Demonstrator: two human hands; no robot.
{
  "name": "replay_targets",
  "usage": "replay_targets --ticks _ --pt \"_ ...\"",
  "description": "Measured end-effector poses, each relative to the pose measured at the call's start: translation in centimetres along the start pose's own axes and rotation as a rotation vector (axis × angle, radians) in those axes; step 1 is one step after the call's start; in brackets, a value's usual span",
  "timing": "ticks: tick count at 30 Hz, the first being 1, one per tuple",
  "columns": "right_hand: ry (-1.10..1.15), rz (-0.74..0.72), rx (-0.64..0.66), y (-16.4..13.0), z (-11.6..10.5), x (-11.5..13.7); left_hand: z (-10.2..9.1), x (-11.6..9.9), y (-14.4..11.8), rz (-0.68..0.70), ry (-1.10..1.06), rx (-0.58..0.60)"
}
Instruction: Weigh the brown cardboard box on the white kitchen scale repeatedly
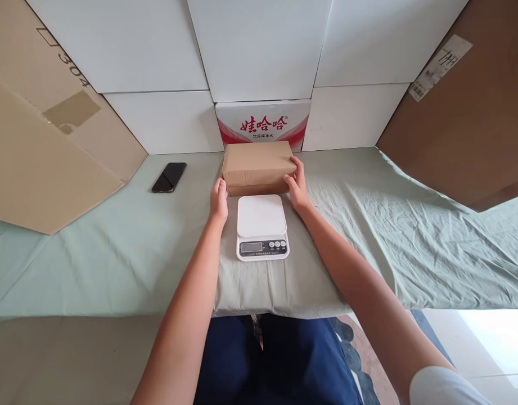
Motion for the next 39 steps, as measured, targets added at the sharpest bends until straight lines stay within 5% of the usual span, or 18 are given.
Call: replay_targets --ticks 7,15,20,26,32,39 --pt "0.015 0.059 -0.092 0.1 -2.3 -0.4 -2.4 -0.2 1.5 -0.048 -0.01 -0.165" --pt "-0.024 0.063 0.092 -0.6 -1.2 -0.4 -0.1 0.4 0.6 -0.083 0.022 0.02" --pt "-0.069 -0.028 0.086 -0.6 -1.4 1.8 0.2 -2.2 -0.4 0.019 0.068 0.026" --pt "-0.136 -0.217 0.104 -5.1 -4.1 6.7 -1.5 -7.0 -6.9 0.189 0.07 0.047" --pt "-0.256 -0.231 0.03 -12.3 -5.7 6.1 -4.0 -7.1 -14.9 0.168 0.044 0.003" --pt "-0.236 -0.203 0.071 -12.4 -5.1 6.1 -3.8 -6.9 -14.8 0.089 0.083 0.025"
Point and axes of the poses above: each hand's wrist, its own y-axis towards the middle knuckle, its own z-axis out of the palm, x = y × z, the point moved 1 cm from there along y, towards the middle knuckle, and after that the axes turned 6 degrees about -x, right-handed, at the moved point
